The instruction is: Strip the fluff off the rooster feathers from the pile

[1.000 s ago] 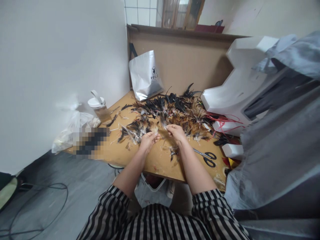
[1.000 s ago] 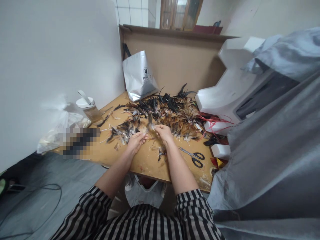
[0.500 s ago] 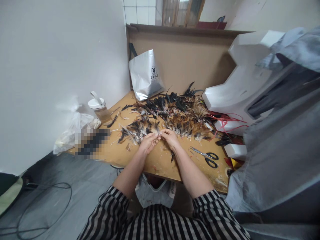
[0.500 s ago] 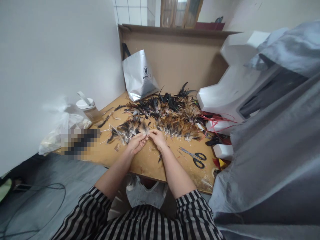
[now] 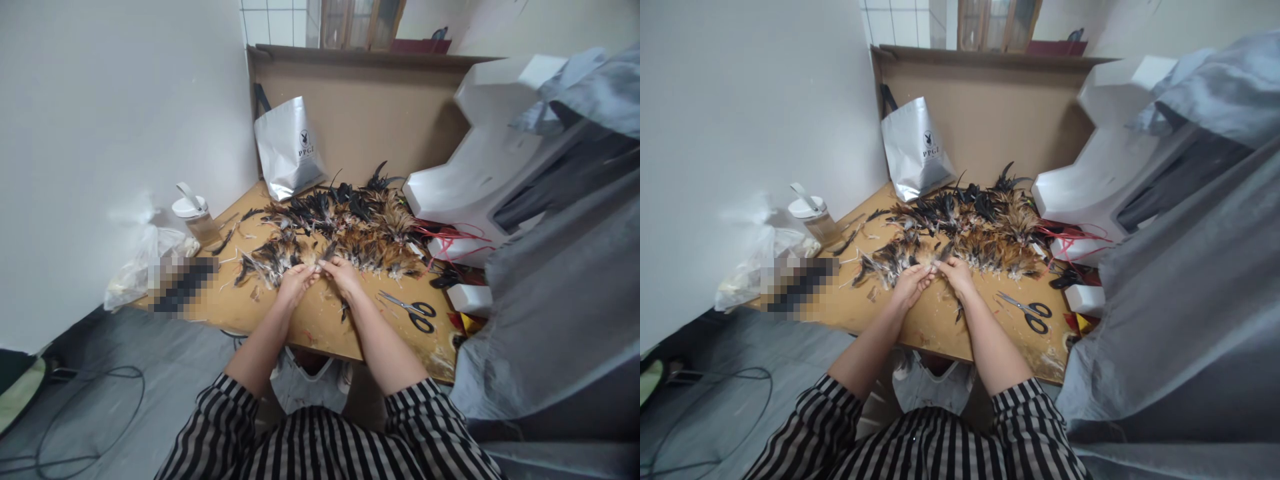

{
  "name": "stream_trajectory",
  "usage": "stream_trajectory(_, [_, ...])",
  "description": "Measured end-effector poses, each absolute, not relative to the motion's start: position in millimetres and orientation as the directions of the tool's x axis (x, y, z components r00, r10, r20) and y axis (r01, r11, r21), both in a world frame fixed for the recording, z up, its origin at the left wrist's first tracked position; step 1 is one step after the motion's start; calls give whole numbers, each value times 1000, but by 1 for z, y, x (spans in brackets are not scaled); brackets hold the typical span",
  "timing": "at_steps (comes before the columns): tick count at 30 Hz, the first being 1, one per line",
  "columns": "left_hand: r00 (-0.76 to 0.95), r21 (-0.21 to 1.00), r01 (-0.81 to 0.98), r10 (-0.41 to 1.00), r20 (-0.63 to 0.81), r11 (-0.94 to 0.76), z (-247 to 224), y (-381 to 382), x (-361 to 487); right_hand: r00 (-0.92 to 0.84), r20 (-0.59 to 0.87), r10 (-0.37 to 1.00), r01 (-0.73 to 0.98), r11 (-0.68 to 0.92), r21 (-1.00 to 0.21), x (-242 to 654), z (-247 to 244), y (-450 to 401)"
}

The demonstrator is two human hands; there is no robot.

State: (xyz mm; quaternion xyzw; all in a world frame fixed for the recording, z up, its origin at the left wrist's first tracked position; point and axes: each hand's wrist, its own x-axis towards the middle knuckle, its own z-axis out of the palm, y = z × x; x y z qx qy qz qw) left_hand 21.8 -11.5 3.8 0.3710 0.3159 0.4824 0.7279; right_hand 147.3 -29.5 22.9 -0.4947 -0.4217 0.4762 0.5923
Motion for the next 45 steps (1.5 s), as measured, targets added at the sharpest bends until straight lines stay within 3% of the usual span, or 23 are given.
stream_trajectory(6, [403,842,-435,905,-134,319,1,-10,19,211,92,973,-53,106,-993,149,24,-30])
stream_trajectory(17, [433,924,-285,895,-113,254,-1,-12,22,204,155,967,88,139,-986,153,15,-27])
stream_trajectory(24, [411,976,-169,910,-55,135,-3,-12,24,131,53,990,-68,63,-996,153,21,-29])
stream_trajectory(30, [286,965,-245,958,-17,90,0,-12,23,400,-5,916,-240,100,-966,171,25,-22])
stream_trajectory(34, [165,947,-317,986,-8,60,0,-7,21,560,93,823,0,113,-994,192,16,-13])
stream_trajectory(37, [95,930,-365,995,1,34,-2,-5,19,542,231,808,288,79,-954,201,7,-10])
stream_trajectory(42, [37,920,-391,998,43,-26,-1,-4,18,426,294,856,669,-79,-739,200,5,-16])
stream_trajectory(45, [11,910,-415,999,32,-25,0,-4,18,400,296,867,794,-167,-585,198,9,-20])
